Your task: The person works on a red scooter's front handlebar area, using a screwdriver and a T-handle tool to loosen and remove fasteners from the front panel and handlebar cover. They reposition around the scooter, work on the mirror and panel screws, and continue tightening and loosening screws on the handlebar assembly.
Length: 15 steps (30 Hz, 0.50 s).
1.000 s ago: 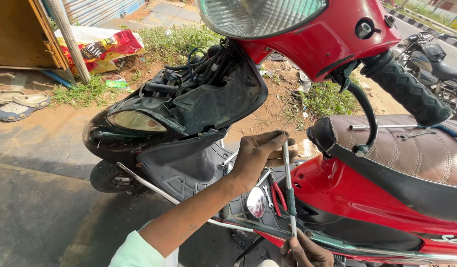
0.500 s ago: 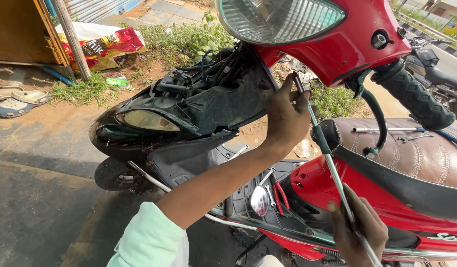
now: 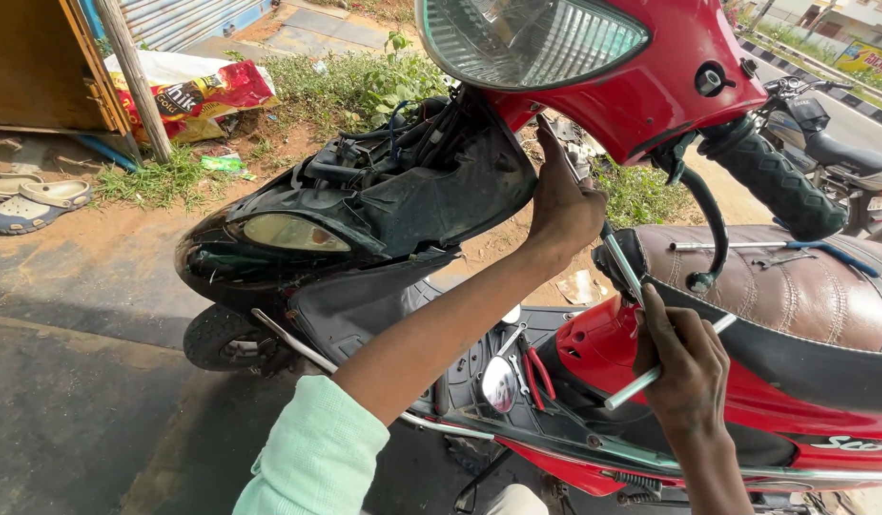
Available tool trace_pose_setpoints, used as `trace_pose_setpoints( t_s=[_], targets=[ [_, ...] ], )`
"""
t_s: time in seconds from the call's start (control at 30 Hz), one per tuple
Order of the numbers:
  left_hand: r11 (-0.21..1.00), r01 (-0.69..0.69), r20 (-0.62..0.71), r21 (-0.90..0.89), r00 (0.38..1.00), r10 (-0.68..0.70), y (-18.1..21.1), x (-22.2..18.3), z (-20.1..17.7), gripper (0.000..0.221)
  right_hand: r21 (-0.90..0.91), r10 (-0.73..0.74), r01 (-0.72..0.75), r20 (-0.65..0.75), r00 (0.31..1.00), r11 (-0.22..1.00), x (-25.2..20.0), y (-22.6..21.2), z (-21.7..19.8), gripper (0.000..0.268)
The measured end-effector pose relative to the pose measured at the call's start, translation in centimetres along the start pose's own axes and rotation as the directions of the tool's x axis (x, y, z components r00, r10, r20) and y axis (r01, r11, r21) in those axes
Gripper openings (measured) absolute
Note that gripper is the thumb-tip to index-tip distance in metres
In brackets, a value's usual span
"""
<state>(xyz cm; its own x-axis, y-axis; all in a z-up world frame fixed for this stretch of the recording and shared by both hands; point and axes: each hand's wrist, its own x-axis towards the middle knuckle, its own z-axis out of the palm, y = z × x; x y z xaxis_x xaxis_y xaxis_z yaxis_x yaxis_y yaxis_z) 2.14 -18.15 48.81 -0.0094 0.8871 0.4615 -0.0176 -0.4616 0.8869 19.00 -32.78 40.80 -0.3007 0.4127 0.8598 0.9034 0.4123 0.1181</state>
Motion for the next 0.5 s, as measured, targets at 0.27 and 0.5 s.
trace_pose_setpoints(
  t_s=[0.27,0.5],
  targets=[
    [0.994,0.064,-0.021,-0.086,0.998,-0.066,2.2,-0.5,-0.6,0.111,-0.071,-0.058,0.06,0.029,0.998,0.996,1.2,-0.1,-0.5,0.056],
    [1.0,-0.012,-0.056,-0.025,0.998,0.011,0.8,-0.1,-1.1,0.112,-0.517,-0.3,0.333,0.15,0.942,0.788,2.3,1.0,-1.7,0.041]
  ],
)
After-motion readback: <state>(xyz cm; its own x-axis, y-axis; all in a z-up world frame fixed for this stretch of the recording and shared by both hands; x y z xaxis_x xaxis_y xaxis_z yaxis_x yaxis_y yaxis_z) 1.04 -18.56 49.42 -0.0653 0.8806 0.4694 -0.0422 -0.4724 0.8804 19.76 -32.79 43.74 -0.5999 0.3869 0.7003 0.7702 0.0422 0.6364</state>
